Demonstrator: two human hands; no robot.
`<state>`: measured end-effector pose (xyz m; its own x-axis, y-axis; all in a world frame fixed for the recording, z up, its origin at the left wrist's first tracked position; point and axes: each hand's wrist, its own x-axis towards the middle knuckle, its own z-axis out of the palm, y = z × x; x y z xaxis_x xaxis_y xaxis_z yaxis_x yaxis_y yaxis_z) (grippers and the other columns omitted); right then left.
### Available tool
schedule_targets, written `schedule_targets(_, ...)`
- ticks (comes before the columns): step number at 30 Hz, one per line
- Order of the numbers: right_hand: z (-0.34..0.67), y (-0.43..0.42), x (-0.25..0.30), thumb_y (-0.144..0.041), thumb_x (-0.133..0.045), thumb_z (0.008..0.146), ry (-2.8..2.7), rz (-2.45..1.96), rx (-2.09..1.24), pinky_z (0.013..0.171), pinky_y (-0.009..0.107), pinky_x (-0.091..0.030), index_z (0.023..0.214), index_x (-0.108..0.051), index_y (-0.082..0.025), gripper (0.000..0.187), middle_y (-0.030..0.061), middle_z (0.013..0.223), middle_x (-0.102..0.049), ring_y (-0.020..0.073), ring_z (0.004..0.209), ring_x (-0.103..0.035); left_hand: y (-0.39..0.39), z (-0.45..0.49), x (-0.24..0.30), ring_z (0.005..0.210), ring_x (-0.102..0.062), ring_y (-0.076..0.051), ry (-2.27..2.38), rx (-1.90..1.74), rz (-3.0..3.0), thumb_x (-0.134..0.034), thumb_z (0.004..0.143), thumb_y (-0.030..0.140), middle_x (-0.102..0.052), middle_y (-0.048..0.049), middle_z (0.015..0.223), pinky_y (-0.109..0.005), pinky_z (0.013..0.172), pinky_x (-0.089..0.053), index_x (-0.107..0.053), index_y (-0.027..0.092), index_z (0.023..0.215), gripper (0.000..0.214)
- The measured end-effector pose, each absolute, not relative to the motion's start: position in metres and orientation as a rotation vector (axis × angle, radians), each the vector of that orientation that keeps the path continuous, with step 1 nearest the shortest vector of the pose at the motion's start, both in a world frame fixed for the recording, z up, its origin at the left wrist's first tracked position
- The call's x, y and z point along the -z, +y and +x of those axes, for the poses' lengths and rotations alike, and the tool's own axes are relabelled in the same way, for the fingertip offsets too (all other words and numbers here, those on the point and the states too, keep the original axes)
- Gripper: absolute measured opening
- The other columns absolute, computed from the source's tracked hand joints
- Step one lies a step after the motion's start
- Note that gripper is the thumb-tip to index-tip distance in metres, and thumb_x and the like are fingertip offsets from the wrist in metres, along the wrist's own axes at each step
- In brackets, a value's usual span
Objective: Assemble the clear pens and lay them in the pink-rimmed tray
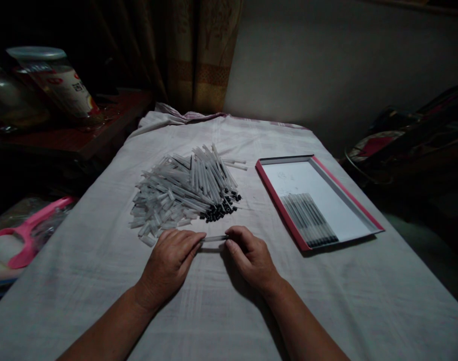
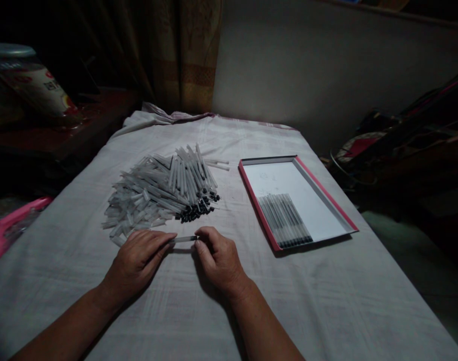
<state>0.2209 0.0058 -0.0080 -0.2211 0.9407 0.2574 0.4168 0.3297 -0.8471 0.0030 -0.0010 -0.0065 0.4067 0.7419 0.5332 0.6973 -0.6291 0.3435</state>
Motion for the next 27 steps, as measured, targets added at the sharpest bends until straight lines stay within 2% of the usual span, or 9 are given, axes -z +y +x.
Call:
schedule_targets(3,0.2214,0.0059,0.0079,-0.023,-0.051,0.091,-1.813,-1.209,-0.798,0.063,0.024,-0.049,0.093,-0.062,-0.02,0.011,0.002,0.076,-0.069,0.0142,0.068,-0.065,-0.0012,0.0033,0.0065,0.088,-0.068,-0.019,1.321,-1.029,2.586,-0.05,0.098,0.019,-0.073,-0.0057,0.096,-0.035,0.08,-0.047,-0.06,0.019,0.115,0.02)
schedule_targets(7,0.2218,0.0062,0.0087,-0.022,-0.053,0.09,-1.802,-1.207,-0.836,0.061,0.023,-0.049,0.103,-0.06,-0.019,0.015,0.0007,0.075,-0.068,0.0133,0.064,-0.064,-0.0017,0.0036,0.007,0.088,-0.067,-0.019,1.325,-1.03,2.57,-0.051,0.098,0.019,-0.073,-0.0055,0.097,-0.035,0.08,-0.047,-0.06,0.02,0.116,0.02)
schedule_targets(11,0.2221,0.0062,0.0099,-0.022,-0.05,0.092,-1.824,-1.198,-0.795,0.065,0.023,-0.049,0.094,-0.062,-0.02,0.012,0.0021,0.078,-0.07,0.014,0.069,-0.065,-0.0018,0.0034,0.008,0.09,-0.067,-0.019,1.328,-1.043,2.555,-0.051,0.097,0.019,-0.073,-0.0054,0.098,-0.036,0.081,-0.047,-0.061,0.02,0.116,0.021)
schedule_targets(16,0.2223,0.0062,0.0101,-0.022,-0.052,0.09,-1.814,-1.2,-0.815,0.062,0.023,-0.049,0.103,-0.061,-0.02,0.016,0.0014,0.077,-0.07,0.0141,0.067,-0.065,-0.0015,0.0032,0.0083,0.089,-0.068,-0.019,1.322,-1.046,2.559,-0.051,0.098,0.019,-0.074,-0.0055,0.097,-0.035,0.079,-0.047,-0.061,0.02,0.115,0.02)
schedule_targets(19,0.2226,0.0063,0.0095,-0.022,-0.05,0.091,-1.846,-1.188,-0.761,0.065,0.023,-0.05,0.094,-0.063,-0.02,0.013,0.0025,0.079,-0.07,0.0145,0.07,-0.066,-0.0018,0.0031,0.0081,0.09,-0.068,-0.019,1.326,-1.046,2.556,-0.052,0.097,0.019,-0.073,-0.0053,0.097,-0.036,0.081,-0.047,-0.061,0.02,0.116,0.021)
schedule_targets(24,0.2227,0.0065,0.0087,-0.022,-0.053,0.089,-1.831,-1.2,-0.78,0.063,0.023,-0.05,0.1,-0.063,-0.02,0.014,0.0023,0.079,-0.071,0.0146,0.068,-0.066,-0.0018,0.0029,0.0082,0.09,-0.067,-0.019,1.322,-1.037,2.553,-0.053,0.096,0.018,-0.073,-0.0051,0.098,-0.035,0.081,-0.047,-0.062,0.02,0.116,0.021)
schedule_targets(27,0.2225,0.007,0.008,-0.021,-0.051,0.091,-1.855,-1.184,-0.742,0.065,0.023,-0.05,0.094,-0.064,-0.02,0.014,0.0027,0.079,-0.071,0.0145,0.069,-0.065,-0.0015,0.0025,0.0086,0.09,-0.067,-0.019,1.315,-1.042,2.553,-0.053,0.096,0.018,-0.073,-0.0051,0.098,-0.035,0.081,-0.047,-0.062,0.02,0.116,0.021)
